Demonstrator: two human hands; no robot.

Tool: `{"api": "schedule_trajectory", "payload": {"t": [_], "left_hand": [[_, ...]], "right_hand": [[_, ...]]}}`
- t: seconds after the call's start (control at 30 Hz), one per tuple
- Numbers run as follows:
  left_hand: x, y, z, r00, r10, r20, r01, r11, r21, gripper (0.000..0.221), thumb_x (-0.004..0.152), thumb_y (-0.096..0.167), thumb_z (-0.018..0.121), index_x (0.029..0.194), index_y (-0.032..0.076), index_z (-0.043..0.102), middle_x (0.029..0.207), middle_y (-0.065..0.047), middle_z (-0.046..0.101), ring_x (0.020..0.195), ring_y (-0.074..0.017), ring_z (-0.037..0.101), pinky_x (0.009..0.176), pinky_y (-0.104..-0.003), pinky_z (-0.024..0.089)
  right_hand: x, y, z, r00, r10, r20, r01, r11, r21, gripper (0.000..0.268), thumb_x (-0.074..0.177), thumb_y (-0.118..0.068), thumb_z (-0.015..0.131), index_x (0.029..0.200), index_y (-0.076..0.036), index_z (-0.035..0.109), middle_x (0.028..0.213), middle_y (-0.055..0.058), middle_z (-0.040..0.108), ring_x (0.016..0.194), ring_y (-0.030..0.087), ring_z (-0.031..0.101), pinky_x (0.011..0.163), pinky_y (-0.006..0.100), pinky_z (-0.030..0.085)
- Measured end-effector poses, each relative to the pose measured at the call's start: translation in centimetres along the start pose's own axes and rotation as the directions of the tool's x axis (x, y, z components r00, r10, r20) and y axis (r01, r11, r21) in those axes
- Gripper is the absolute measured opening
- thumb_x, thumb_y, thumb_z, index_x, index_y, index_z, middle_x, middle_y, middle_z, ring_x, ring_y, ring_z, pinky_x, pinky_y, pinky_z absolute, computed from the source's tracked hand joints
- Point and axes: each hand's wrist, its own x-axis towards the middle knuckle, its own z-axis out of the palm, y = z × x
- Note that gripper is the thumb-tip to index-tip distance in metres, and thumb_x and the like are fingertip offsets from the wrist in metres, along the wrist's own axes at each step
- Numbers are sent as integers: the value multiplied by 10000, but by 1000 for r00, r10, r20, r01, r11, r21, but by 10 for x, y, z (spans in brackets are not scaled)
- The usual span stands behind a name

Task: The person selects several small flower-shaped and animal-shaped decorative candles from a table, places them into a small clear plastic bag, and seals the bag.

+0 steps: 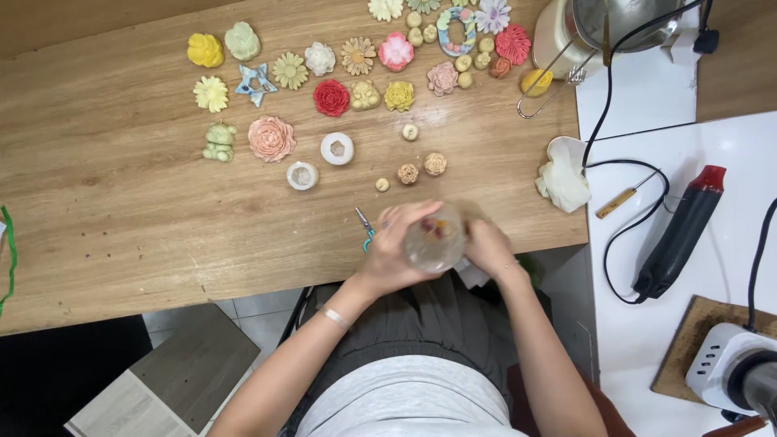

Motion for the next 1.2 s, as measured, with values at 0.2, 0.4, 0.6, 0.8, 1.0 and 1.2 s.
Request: {"api": "schedule_trajectory", "payload": {"t": [0.2,0.4,0.6,0.8,1.0,1.2], "left_hand": [[-121,28,-93,939,-288,-189,321,930,177,916,544,223,991,1323,116,521,1291,-83,580,1265,-286,565,1107,-425,475],[-179,33,-127,604,-666,-438,649,730,-213,870,682,108,932,1369,79,399,1353,-111,519,1219,-196,594,1024,-345,543],[-201,26,-131,611,-620,-492,588,772,-242,853,714,109,927,1380,67,395,1305,-98,548,1192,-190,603,1018,-335,541],[-210,13,-143,607,-642,-468,595,758,-269,851,705,106,926,1373,74,399,1298,-96,545,1199,-192,604,1013,-344,556],[-213,11,-149,615,-651,-445,604,752,-266,832,713,108,923,1376,69,421,1315,-105,531,1208,-207,603,1014,-343,555],[-217,21,-148,672,-567,-477,608,790,-82,856,672,108,948,1368,53,453,1292,-124,492,1211,-243,574,1034,-369,520]], "right_hand": [[-4,-92,56,913,-405,56,408,910,-70,422,896,-512,697,944,-93,687,847,122,772,771,347,739,692,503,576],[15,-115,109,914,-405,-25,379,873,-306,529,861,-555,700,1001,-53,609,761,170,720,657,376,724,531,528,552],[-6,-91,90,922,-381,-63,324,852,-412,345,810,-392,730,1011,-125,643,918,175,704,730,370,725,580,519,567],[1,-25,31,939,-192,-284,9,843,-537,330,892,-328,711,1122,-98,653,973,157,690,692,365,724,574,506,580],[-2,-71,7,810,-425,-405,284,887,-363,358,960,-331,705,1263,-148,657,1000,105,755,771,344,731,646,481,560],[38,-135,48,887,-375,-271,294,908,-298,596,867,-452,762,1390,-205,618,768,115,755,700,356,725,610,483,553]]}}
